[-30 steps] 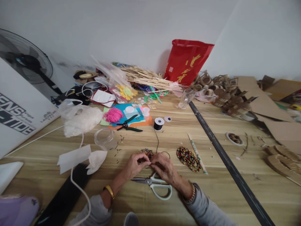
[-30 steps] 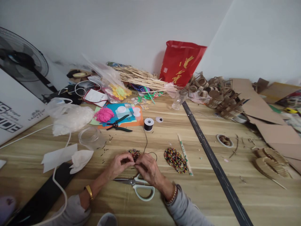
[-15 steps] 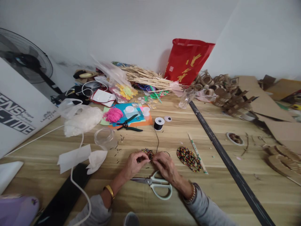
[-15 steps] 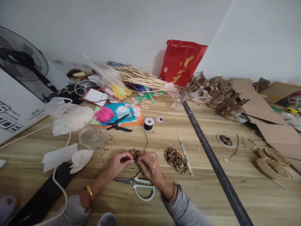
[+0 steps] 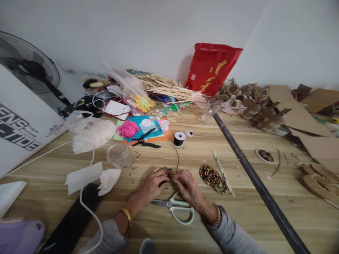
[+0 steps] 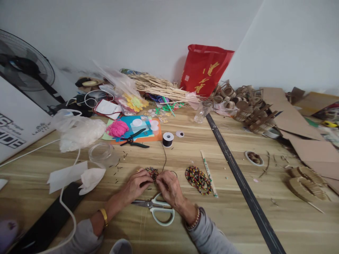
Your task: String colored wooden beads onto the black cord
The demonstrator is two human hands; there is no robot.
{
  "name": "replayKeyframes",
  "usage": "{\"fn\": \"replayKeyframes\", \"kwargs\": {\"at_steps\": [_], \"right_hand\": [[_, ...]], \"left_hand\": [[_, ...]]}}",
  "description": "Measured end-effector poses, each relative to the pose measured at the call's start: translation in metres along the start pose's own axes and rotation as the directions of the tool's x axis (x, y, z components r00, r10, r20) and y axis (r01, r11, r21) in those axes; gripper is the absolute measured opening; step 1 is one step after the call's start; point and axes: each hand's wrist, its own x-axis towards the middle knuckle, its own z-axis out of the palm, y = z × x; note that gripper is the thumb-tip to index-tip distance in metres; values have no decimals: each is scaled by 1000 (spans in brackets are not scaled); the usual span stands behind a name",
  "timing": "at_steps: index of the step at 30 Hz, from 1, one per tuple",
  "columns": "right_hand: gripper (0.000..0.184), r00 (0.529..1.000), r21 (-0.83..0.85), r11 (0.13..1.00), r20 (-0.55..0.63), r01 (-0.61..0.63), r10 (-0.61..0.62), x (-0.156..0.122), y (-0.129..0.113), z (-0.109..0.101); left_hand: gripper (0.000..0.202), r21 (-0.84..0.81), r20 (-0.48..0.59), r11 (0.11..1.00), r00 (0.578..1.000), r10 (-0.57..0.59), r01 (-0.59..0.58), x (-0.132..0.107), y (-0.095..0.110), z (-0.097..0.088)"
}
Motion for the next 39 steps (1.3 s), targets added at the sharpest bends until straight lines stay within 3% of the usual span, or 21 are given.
{"fn": "replayKeyframes", "kwargs": {"at_steps": [5,11,20,25,29,34,39], "right_hand": [[13,1000,10,1000,21,-17,17,0,-1,0],[13,1000,12,1000,18,-12,12,0,0,0],[11,1000,6,1000,15,12,-12,2,-2,0],[11,1000,19,1000,20,5,-6,1,-1,0],[11,1000,20,1000,26,-4,3,-1,0,0],[13,1000,14,1000,25,4,-5,0,-1,-1],[12,999,12,1000,18,27,-27,1,-2,-1]], "left_hand": [[14,116,68,992,997,45,-53,-2,0,-1],[14,162,125,986,992,6,-27,-4,3,0],[15,191,106,981,994,24,-44,-3,6,0],[13,41,1,999,1000,-26,26,1,6,0],[12,-160,-72,971,979,-192,179,5,6,-3],[7,-358,-1,863,924,-382,356,6,5,-9],[9,-462,52,788,900,-434,407,5,3,-9]]}}
